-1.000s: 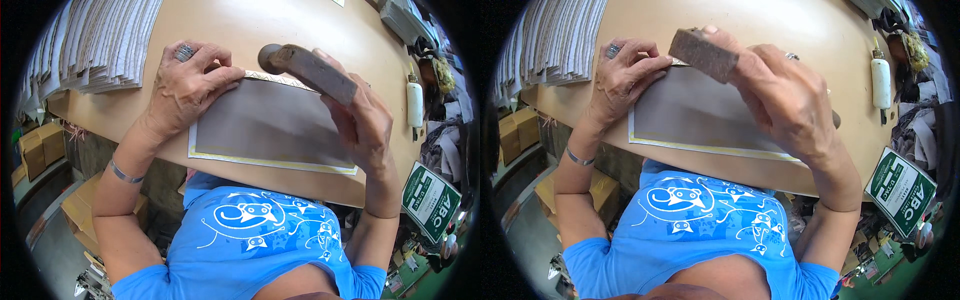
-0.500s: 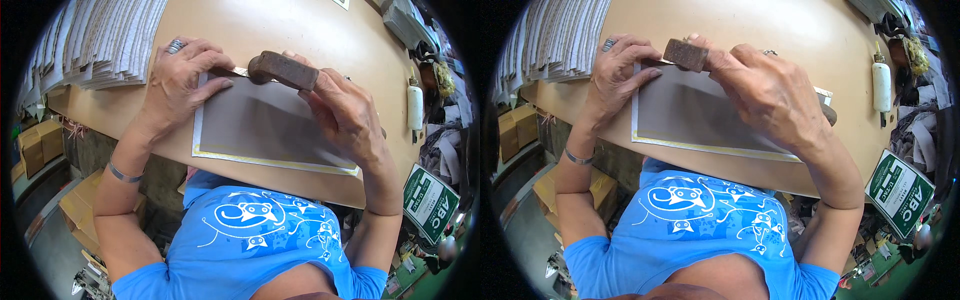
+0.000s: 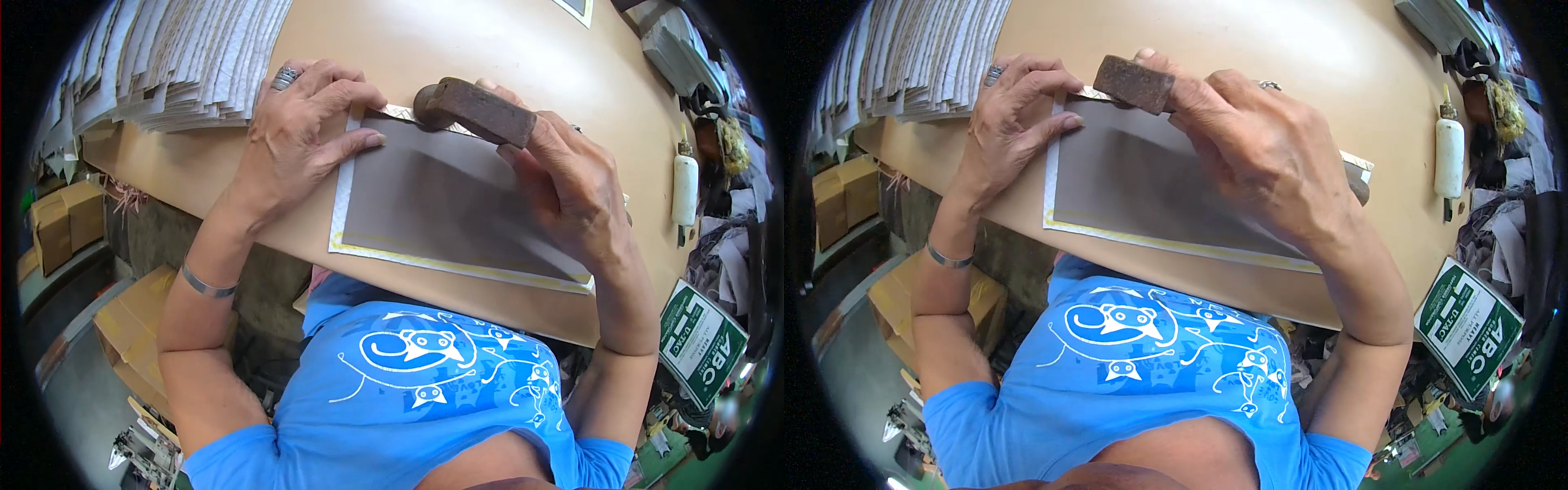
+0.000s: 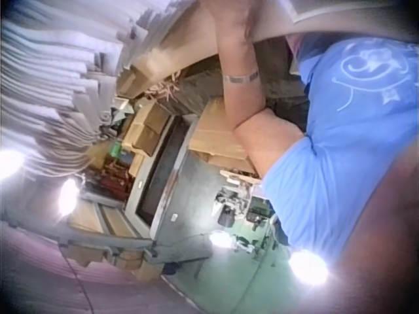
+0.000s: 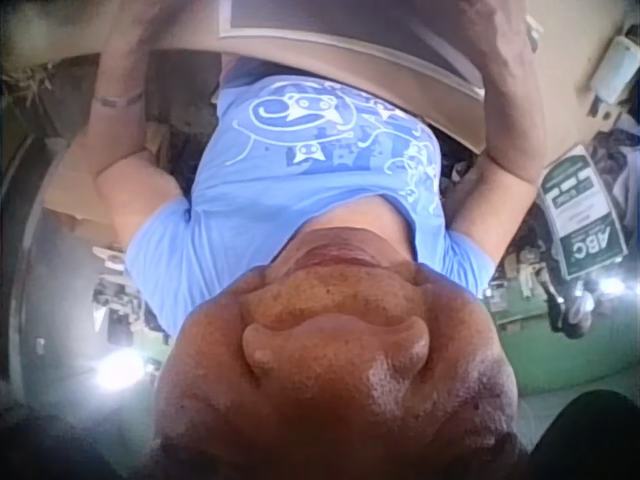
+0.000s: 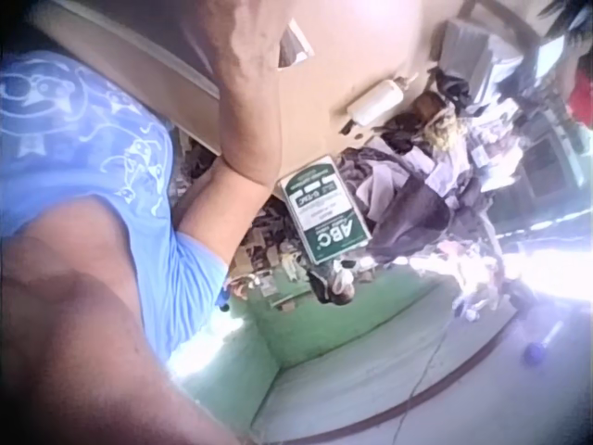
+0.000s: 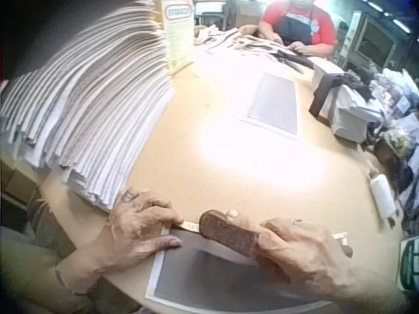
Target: The person applies glue to the edges of a rectangular leather piece with a dispenser, places it on a stack, and then hammers the edges of another leather piece.
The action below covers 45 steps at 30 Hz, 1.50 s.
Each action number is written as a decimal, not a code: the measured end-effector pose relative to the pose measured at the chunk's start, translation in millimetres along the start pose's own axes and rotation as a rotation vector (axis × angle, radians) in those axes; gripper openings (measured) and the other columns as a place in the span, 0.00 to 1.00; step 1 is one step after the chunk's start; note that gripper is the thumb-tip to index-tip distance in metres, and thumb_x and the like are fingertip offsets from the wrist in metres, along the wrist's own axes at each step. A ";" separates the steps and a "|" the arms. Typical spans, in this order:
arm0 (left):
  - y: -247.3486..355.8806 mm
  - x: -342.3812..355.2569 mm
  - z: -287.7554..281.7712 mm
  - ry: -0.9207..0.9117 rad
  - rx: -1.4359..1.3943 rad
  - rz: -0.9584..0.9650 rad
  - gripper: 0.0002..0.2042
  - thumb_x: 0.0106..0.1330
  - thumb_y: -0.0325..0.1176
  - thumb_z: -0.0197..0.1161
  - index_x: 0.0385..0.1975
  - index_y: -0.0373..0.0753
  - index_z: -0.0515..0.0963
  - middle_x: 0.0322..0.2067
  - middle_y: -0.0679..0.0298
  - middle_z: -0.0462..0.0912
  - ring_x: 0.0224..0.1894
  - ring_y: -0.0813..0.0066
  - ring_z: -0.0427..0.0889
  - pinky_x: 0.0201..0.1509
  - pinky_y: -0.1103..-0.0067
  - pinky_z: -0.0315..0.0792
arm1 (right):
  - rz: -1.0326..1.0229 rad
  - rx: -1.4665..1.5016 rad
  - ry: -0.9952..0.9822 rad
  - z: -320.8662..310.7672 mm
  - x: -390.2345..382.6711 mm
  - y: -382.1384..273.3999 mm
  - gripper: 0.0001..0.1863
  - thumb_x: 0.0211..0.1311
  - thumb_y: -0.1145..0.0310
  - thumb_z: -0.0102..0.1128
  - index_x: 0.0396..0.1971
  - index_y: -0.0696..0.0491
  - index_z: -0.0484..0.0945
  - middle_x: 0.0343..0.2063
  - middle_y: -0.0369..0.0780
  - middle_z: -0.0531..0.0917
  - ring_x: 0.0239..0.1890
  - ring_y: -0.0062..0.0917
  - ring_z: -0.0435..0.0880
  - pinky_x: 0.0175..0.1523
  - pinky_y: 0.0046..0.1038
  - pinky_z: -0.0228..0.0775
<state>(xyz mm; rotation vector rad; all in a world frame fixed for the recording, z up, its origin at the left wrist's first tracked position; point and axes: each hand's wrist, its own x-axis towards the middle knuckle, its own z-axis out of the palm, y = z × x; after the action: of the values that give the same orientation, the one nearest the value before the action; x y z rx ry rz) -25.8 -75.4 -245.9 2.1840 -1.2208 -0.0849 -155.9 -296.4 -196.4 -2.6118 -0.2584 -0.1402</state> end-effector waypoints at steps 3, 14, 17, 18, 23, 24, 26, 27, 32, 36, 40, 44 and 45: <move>-2.6 -0.7 -0.1 0.039 0.125 0.140 0.12 0.47 0.36 0.68 0.33 0.47 0.79 0.35 0.71 0.75 0.43 0.69 0.72 0.50 0.74 0.62 | -0.028 0.033 0.029 -2.9 3.1 2.5 0.25 0.50 0.85 0.55 0.51 0.55 0.72 0.33 0.46 0.79 0.29 0.37 0.78 0.36 0.26 0.71; -6.4 -8.1 4.4 0.137 0.053 0.132 0.15 0.43 0.33 0.71 0.32 0.41 0.78 0.36 0.67 0.76 0.38 0.67 0.76 0.40 0.74 0.72 | -0.058 0.000 -0.013 -2.9 17.2 -4.8 0.23 0.50 0.85 0.54 0.50 0.56 0.72 0.33 0.46 0.79 0.27 0.34 0.78 0.33 0.25 0.70; -6.4 -7.3 4.7 0.151 0.066 0.146 0.17 0.43 0.33 0.71 0.34 0.39 0.76 0.37 0.65 0.76 0.38 0.66 0.77 0.41 0.74 0.73 | -0.108 0.013 0.063 2.6 19.7 -8.5 0.21 0.50 0.85 0.54 0.48 0.57 0.73 0.35 0.46 0.79 0.27 0.35 0.78 0.32 0.26 0.71; -6.2 -7.3 5.0 0.153 0.065 0.131 0.19 0.43 0.34 0.72 0.36 0.39 0.76 0.38 0.64 0.76 0.39 0.65 0.77 0.42 0.73 0.73 | -0.077 0.012 0.015 2.7 21.5 -8.9 0.21 0.50 0.85 0.55 0.47 0.57 0.73 0.36 0.45 0.80 0.28 0.35 0.78 0.33 0.27 0.71; -5.9 -8.1 6.6 0.221 0.034 0.074 0.32 0.43 0.39 0.72 0.50 0.39 0.68 0.42 0.61 0.75 0.43 0.62 0.75 0.47 0.71 0.72 | -0.116 -0.009 0.031 4.0 31.8 -15.3 0.20 0.51 0.81 0.57 0.46 0.53 0.74 0.33 0.44 0.79 0.28 0.36 0.79 0.32 0.30 0.70; -5.1 -6.9 5.5 0.217 0.059 0.076 0.35 0.42 0.39 0.72 0.53 0.39 0.65 0.43 0.60 0.74 0.44 0.62 0.75 0.48 0.71 0.71 | -0.120 -0.017 0.032 6.9 32.2 -16.0 0.20 0.51 0.81 0.57 0.46 0.53 0.74 0.32 0.44 0.79 0.27 0.36 0.78 0.31 0.30 0.70; -4.9 -5.9 5.1 0.209 0.067 0.075 0.38 0.42 0.40 0.72 0.56 0.40 0.62 0.44 0.60 0.74 0.46 0.62 0.74 0.49 0.71 0.71 | -0.101 -0.040 -0.003 12.8 34.9 -17.5 0.18 0.51 0.80 0.57 0.45 0.53 0.74 0.30 0.44 0.78 0.27 0.36 0.78 0.31 0.31 0.70; -5.0 -5.6 5.3 0.204 0.050 0.071 0.40 0.42 0.41 0.72 0.57 0.40 0.61 0.45 0.60 0.74 0.46 0.62 0.74 0.50 0.71 0.70 | -0.078 -0.056 -0.040 14.0 36.7 -18.1 0.18 0.52 0.79 0.57 0.45 0.53 0.75 0.29 0.44 0.78 0.26 0.37 0.78 0.31 0.31 0.70; -3.9 -8.4 6.8 0.197 0.019 0.002 0.43 0.42 0.41 0.72 0.60 0.39 0.58 0.48 0.59 0.73 0.47 0.62 0.74 0.53 0.70 0.69 | -0.147 -0.026 0.081 13.1 44.2 -19.8 0.16 0.52 0.78 0.58 0.43 0.53 0.74 0.27 0.43 0.77 0.25 0.38 0.77 0.28 0.33 0.68; -3.9 -9.5 5.6 0.177 0.005 -0.047 0.43 0.42 0.40 0.73 0.60 0.38 0.58 0.51 0.58 0.71 0.51 0.59 0.72 0.57 0.69 0.66 | -0.132 0.002 0.062 25.5 51.0 -19.2 0.16 0.52 0.76 0.58 0.42 0.51 0.74 0.24 0.43 0.76 0.26 0.39 0.78 0.29 0.35 0.70; -10.4 -10.5 8.4 0.183 0.003 -0.023 0.43 0.43 0.38 0.73 0.60 0.37 0.57 0.53 0.57 0.70 0.52 0.56 0.71 0.59 0.67 0.63 | -0.157 -0.059 0.094 19.9 52.2 -22.9 0.16 0.52 0.76 0.57 0.43 0.51 0.74 0.25 0.43 0.76 0.26 0.40 0.77 0.29 0.35 0.70; -3.0 -4.2 4.0 0.146 0.032 0.070 0.38 0.45 0.34 0.71 0.59 0.41 0.62 0.51 0.58 0.71 0.52 0.58 0.71 0.57 0.67 0.63 | -0.159 0.074 0.158 20.5 38.0 -9.3 0.11 0.53 0.76 0.58 0.38 0.55 0.75 0.25 0.45 0.76 0.24 0.37 0.78 0.29 0.33 0.69; -1.2 -3.1 1.8 0.120 0.076 0.114 0.36 0.44 0.33 0.70 0.58 0.43 0.63 0.50 0.58 0.71 0.52 0.59 0.71 0.56 0.67 0.63 | -0.159 0.113 0.205 13.4 32.9 -6.6 0.10 0.54 0.76 0.58 0.38 0.56 0.75 0.25 0.45 0.77 0.23 0.36 0.78 0.29 0.32 0.70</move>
<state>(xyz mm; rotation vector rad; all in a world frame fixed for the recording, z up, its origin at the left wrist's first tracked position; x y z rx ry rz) -27.4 -73.4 -248.7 2.1450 -1.2951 0.1399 -124.4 -279.0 -200.1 -2.4400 -0.3882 -0.4334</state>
